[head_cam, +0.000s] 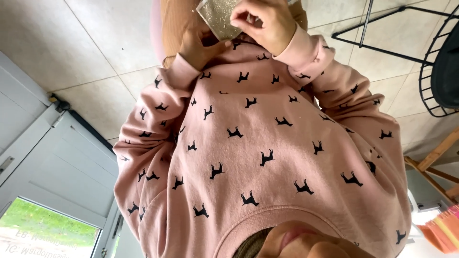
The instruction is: Cutting a piece of glittery material with scissors to create a specific shape.
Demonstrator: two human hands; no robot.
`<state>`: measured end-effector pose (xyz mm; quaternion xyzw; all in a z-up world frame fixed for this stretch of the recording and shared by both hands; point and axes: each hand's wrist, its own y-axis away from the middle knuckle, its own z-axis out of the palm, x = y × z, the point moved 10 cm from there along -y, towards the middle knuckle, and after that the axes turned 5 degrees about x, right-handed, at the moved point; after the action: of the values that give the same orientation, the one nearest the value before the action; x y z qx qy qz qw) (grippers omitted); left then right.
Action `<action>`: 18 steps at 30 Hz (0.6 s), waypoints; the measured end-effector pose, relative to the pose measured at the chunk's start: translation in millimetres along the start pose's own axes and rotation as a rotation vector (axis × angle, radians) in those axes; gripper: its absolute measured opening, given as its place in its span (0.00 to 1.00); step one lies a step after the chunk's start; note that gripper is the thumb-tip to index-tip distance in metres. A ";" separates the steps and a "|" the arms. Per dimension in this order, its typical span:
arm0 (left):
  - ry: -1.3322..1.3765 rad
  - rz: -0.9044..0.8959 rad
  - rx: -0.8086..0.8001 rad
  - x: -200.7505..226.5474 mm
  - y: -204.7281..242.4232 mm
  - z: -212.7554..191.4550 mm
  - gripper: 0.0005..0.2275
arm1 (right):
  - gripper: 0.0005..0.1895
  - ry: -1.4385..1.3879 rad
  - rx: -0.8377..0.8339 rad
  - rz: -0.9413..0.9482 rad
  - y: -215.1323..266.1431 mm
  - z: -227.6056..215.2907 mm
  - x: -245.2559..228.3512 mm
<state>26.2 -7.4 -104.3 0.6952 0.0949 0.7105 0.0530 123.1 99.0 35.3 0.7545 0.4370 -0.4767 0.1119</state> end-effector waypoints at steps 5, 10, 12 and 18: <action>-0.306 0.038 0.109 36.8 1.4 -9.0 0.07 | 0.09 -0.029 -0.013 -0.047 -11.6 1.7 -23.0; -0.221 0.132 0.148 71.3 0.1 -11.4 0.06 | 0.08 0.011 -0.096 -0.009 -5.3 13.4 -3.9; -0.243 0.141 0.163 66.9 0.9 -10.8 0.06 | 0.08 0.002 -0.142 0.008 -1.4 18.0 5.1; -0.288 0.208 0.173 56.0 -0.7 -9.7 0.09 | 0.07 0.162 -0.330 -0.069 1.2 37.3 23.0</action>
<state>14.9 4.3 -49.8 0.7976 0.0746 0.5947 -0.0678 104.6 89.1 -3.2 0.7463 0.5424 -0.3400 0.1823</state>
